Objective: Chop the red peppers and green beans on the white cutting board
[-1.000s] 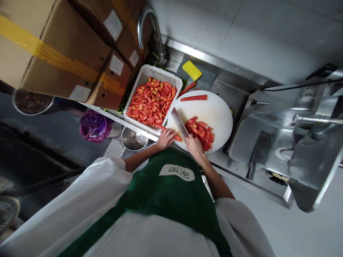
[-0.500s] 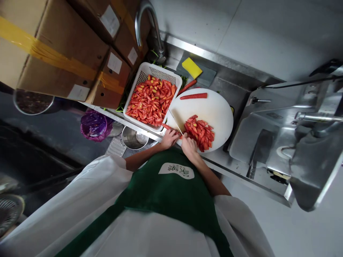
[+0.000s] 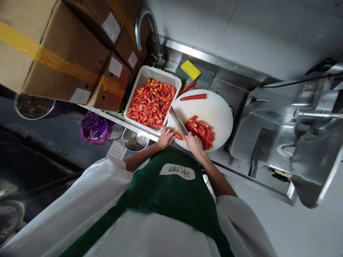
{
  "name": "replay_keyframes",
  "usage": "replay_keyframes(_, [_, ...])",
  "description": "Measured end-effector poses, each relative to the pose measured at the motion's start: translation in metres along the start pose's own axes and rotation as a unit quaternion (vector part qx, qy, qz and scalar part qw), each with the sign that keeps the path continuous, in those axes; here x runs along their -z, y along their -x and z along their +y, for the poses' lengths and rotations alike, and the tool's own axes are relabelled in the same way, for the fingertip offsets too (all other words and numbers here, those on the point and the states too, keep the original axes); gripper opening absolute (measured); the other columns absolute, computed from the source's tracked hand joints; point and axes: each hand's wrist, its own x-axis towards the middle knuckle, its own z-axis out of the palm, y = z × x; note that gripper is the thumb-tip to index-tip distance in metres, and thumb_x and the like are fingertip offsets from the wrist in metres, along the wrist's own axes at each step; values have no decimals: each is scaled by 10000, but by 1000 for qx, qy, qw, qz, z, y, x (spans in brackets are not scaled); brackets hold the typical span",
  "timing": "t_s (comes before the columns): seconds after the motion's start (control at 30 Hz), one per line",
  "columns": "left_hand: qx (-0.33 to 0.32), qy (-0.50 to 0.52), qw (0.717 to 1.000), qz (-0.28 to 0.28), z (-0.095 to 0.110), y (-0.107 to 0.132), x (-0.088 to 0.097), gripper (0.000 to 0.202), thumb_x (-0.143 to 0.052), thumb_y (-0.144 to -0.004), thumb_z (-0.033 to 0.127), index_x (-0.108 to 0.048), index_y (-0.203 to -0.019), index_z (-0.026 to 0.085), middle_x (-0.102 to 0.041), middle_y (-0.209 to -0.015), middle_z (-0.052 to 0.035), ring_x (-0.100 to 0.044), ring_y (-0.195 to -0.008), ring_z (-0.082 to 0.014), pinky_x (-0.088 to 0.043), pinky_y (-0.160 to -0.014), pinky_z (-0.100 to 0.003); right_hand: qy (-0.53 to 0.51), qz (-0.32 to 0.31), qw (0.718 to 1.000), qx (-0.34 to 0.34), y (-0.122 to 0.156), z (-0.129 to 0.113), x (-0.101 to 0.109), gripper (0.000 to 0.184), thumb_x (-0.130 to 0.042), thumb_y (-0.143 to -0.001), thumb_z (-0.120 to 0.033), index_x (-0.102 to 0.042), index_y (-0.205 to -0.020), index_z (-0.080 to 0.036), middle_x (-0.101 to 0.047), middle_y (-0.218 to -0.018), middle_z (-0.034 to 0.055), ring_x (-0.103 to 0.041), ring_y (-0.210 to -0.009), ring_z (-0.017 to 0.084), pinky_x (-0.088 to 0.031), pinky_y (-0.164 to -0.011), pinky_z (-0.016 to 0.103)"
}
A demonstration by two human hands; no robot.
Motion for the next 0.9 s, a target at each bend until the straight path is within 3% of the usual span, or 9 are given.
replay_keyframes(0.17, [-70,24,996,-51,16,-8,-7,364,-361,-1043,346,-629,-1236,193,-586,-1254,-126,-432,-1255,-269,-400,-993,-438,38,-1,999,-22,19,26,2,358,-323,-1067,-360,-514,-1242,-112,-722,-998,186,-715,-916,285,-460,-719,303])
replay_keyframes(0.33, [-82,-8,995,-64,25,-12,-9,356,-379,-1029,329,-647,-1229,207,-589,-1223,-140,-441,-1202,-294,-387,-972,-461,69,4,998,-6,38,5,-1,330,-315,-1062,-312,-506,-1226,-99,-724,-933,184,-721,-871,281,-469,-721,304])
replay_keyframes(0.47, [-109,-25,991,-77,18,-5,-11,353,-368,-1029,311,-649,-1211,199,-603,-1188,-127,-451,-1180,-293,-386,-957,-443,50,15,999,-11,28,-15,-4,329,-269,-1062,-249,-502,-1224,-84,-727,-966,185,-715,-933,268,-475,-767,296])
replay_keyframes(0.73, [-114,-11,990,-77,15,2,-11,368,-371,-1030,335,-621,-1275,219,-603,-1209,-119,-473,-1127,-275,-391,-976,-445,50,23,998,4,32,-16,-6,322,-294,-1058,-268,-497,-1220,-79,-723,-937,181,-716,-906,279,-471,-748,302])
replay_keyframes(0.9, [-64,24,996,-60,8,2,-4,381,-369,-1036,379,-642,-1250,219,-589,-1246,-129,-459,-1186,-272,-401,-981,-447,9,14,1000,5,14,-13,-10,327,-291,-1069,-294,-512,-1217,-104,-727,-984,168,-707,-940,277,-458,-757,304])
